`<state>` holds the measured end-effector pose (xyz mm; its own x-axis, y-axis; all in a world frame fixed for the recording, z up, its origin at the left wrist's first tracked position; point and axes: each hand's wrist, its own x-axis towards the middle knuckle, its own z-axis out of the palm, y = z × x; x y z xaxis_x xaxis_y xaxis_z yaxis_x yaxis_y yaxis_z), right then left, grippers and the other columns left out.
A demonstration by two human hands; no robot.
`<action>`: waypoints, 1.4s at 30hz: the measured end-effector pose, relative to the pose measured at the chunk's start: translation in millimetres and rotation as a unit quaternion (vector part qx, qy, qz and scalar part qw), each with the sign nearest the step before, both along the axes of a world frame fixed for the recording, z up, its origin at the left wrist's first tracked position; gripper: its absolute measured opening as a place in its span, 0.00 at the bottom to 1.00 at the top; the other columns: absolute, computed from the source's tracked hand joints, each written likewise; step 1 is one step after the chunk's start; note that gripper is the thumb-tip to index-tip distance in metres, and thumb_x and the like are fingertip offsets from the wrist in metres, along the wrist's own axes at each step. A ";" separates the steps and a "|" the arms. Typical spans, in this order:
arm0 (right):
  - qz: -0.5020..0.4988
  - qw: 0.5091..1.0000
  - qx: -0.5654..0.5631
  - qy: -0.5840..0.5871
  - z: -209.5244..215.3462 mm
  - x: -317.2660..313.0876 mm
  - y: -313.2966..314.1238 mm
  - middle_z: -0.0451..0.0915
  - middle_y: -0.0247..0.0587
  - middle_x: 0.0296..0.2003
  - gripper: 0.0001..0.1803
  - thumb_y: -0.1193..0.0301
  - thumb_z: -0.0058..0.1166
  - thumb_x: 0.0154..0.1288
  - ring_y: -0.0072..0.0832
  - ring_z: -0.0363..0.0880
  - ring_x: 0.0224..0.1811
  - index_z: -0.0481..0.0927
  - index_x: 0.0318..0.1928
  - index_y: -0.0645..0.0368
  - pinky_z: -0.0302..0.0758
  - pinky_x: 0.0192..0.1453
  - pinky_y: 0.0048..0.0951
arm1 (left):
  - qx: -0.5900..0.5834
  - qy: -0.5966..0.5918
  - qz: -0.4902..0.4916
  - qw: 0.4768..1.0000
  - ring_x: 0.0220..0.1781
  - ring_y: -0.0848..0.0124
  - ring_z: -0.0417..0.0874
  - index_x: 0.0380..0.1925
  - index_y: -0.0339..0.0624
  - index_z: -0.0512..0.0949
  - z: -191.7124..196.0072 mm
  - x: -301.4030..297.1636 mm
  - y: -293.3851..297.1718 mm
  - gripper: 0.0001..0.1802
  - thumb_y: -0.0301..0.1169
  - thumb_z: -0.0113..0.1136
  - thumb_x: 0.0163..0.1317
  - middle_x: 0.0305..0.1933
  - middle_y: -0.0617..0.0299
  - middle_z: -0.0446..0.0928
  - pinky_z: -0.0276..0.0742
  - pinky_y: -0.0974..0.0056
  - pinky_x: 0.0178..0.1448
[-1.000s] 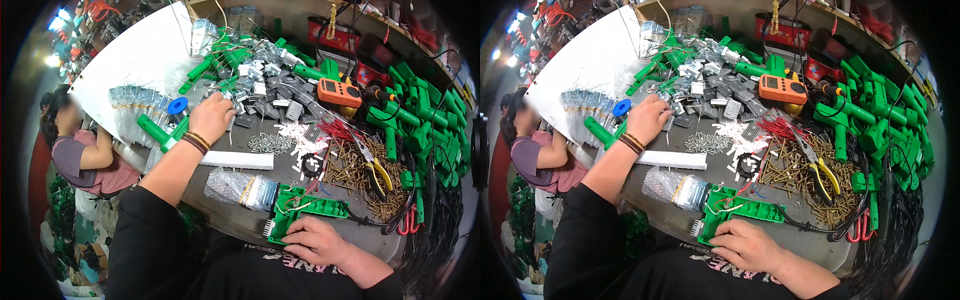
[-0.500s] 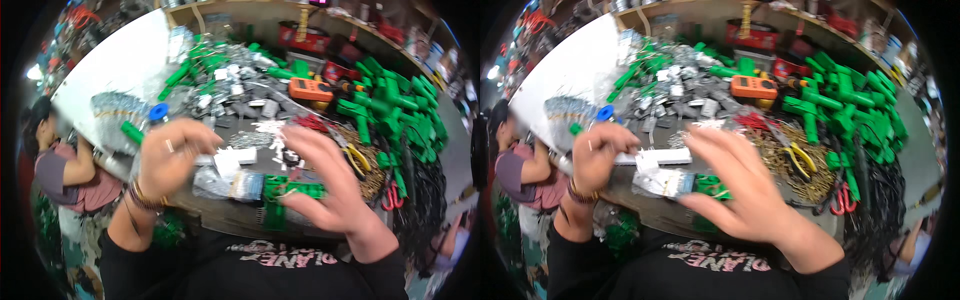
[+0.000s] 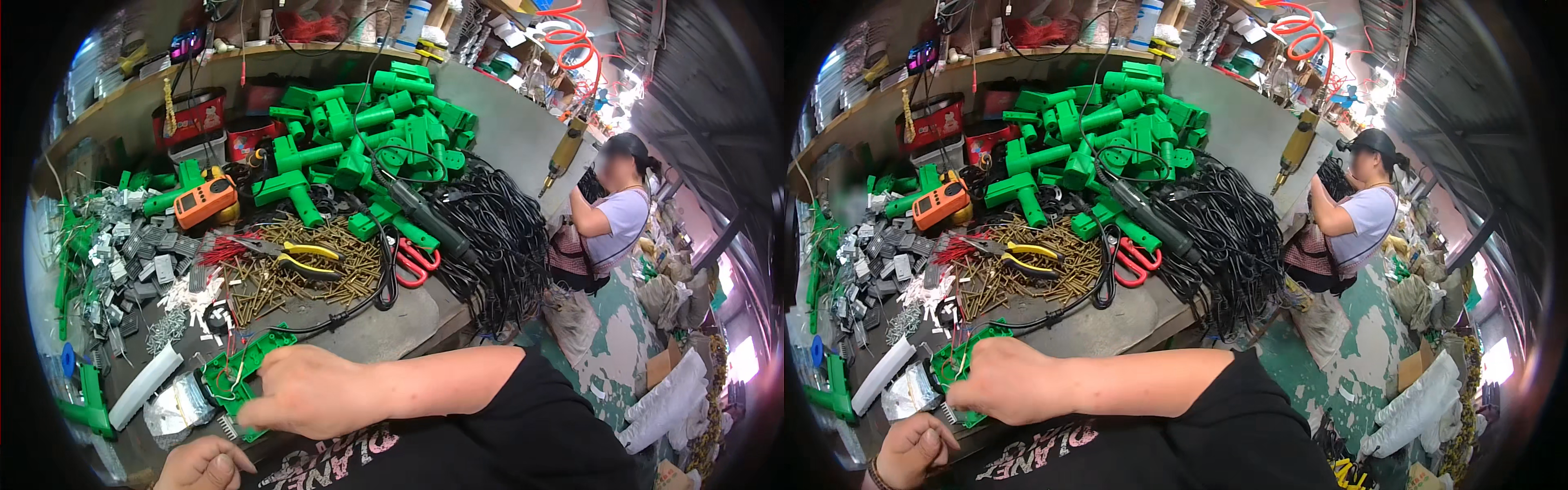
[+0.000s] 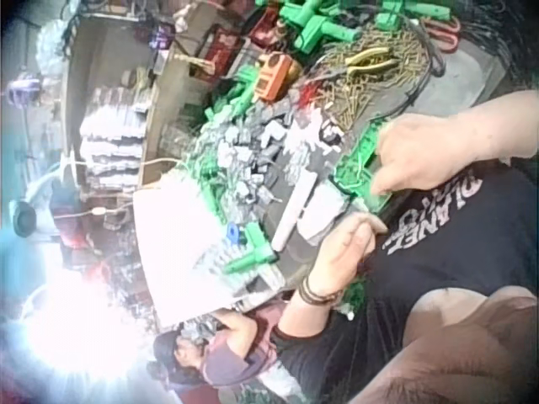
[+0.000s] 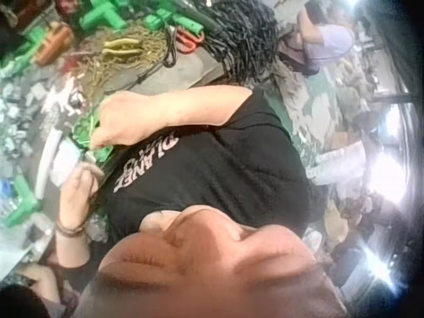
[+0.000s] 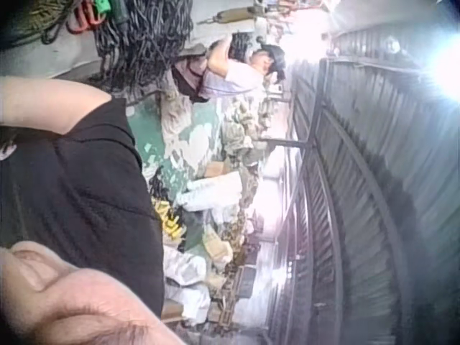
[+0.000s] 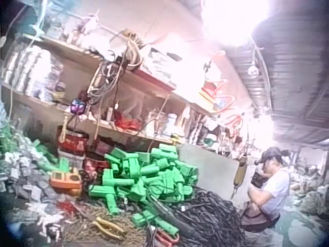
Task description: Assembling the internal components, wiring, and housing of a green handheld tool, including soldering.
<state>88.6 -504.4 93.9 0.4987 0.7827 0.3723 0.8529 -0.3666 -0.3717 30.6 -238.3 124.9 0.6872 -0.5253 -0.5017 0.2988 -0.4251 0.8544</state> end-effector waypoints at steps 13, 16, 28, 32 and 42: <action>0.161 0.914 -0.200 0.315 6.9 17.0 -33.0 0.85 0.49 0.35 0.13 0.65 0.52 0.68 0.50 0.82 0.41 0.83 0.46 0.58 0.76 0.44 0.47 | 0.224 -0.545 -0.216 0.779 0.22 0.53 0.78 0.26 0.46 0.73 -16.2 -5.8 -35.6 0.05 0.26 0.53 0.61 0.19 0.54 0.73 0.72 0.52 0.26; 0.152 0.918 -0.074 0.359 -32.0 12.1 -26.8 0.84 0.51 0.34 0.14 0.67 0.51 0.70 0.52 0.81 0.42 0.79 0.52 0.58 0.76 0.47 0.49 | 0.365 -0.528 -0.253 0.724 0.21 0.56 0.78 0.26 0.47 0.72 -25.1 -2.1 -36.9 0.09 0.30 0.47 0.66 0.19 0.57 0.74 0.74 0.53 0.25; 0.056 0.987 -0.152 0.007 0.2 28.5 -83.3 0.65 0.27 0.17 0.34 0.68 0.59 0.47 0.27 0.70 0.17 0.80 0.61 0.41 0.68 0.20 0.31 | 0.269 -0.574 0.010 0.773 0.53 0.50 0.78 0.54 0.38 0.74 -51.2 20.8 18.4 0.38 0.43 0.76 0.44 0.48 0.52 0.79 0.73 0.50 0.55; 0.028 0.974 -0.196 -0.106 3.7 34.2 -76.4 0.61 0.26 0.18 0.32 0.69 0.58 0.46 0.24 0.67 0.17 0.83 0.58 0.43 0.65 0.20 0.28 | 0.272 -0.579 0.005 0.769 0.54 0.51 0.79 0.55 0.37 0.74 -89.4 42.8 37.3 0.40 0.44 0.78 0.43 0.51 0.52 0.79 0.72 0.49 0.56; 0.056 0.957 -0.216 -0.184 10.1 49.2 -61.1 0.59 0.26 0.18 0.25 0.69 0.62 0.46 0.21 0.63 0.18 0.86 0.50 0.47 0.58 0.21 0.25 | 0.217 -0.590 0.052 0.776 0.48 0.51 0.79 0.57 0.37 0.72 -106.0 33.1 18.4 0.44 0.44 0.79 0.40 0.49 0.52 0.79 0.73 0.50 0.53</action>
